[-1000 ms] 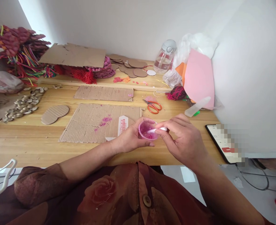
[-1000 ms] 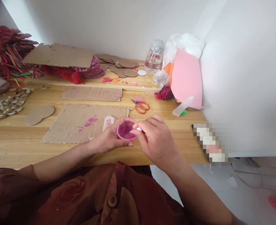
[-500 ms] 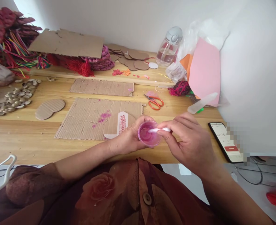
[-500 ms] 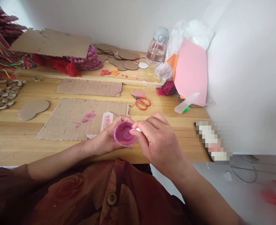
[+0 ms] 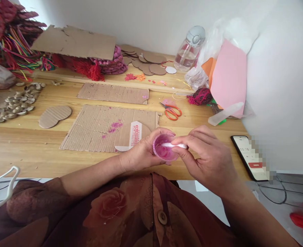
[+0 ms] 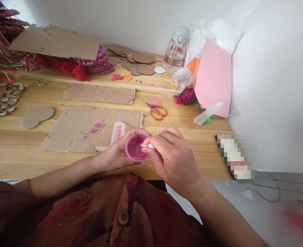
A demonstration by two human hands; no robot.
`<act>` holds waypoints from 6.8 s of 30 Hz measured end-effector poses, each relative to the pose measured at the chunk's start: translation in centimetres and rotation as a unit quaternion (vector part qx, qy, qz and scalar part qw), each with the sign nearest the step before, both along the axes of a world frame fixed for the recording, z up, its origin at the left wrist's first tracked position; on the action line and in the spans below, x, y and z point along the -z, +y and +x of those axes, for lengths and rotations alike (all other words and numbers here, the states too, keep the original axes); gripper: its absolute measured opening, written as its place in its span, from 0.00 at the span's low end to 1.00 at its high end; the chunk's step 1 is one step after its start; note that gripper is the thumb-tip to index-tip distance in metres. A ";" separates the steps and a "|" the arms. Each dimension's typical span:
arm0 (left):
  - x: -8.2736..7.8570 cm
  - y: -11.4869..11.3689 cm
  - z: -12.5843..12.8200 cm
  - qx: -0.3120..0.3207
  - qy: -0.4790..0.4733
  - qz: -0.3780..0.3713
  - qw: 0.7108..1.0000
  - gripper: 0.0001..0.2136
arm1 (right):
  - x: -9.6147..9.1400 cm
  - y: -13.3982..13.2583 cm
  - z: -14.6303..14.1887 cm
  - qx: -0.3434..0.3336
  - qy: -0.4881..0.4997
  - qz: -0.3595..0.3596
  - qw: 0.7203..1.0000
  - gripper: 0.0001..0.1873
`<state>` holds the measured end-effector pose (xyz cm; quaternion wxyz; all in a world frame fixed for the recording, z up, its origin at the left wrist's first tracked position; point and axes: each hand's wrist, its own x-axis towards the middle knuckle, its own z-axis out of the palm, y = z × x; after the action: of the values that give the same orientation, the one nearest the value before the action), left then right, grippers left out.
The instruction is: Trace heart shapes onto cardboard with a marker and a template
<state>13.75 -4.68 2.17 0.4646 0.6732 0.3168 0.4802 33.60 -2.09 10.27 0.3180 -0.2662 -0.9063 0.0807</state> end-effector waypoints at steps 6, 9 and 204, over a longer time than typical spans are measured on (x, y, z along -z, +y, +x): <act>-0.1 -0.2 -0.2 -0.004 0.016 -0.006 1.000 0.25 | 0.1 -0.4 -0.1 0.012 0.019 0.007 1.000 0.04; -0.1 0.0 -0.3 -0.010 0.006 -0.003 1.000 0.25 | -0.1 -0.6 0.0 -0.022 0.003 -0.017 1.000 0.03; -2.0 -1.8 -14.1 -0.241 0.318 0.043 0.916 0.14 | 3.9 6.8 4.5 0.336 0.011 -0.057 0.940 0.14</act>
<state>-0.31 -6.45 4.18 0.1798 0.7131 0.5794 0.3513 38.07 4.70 6.41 0.3205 -0.5721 -0.7546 0.0237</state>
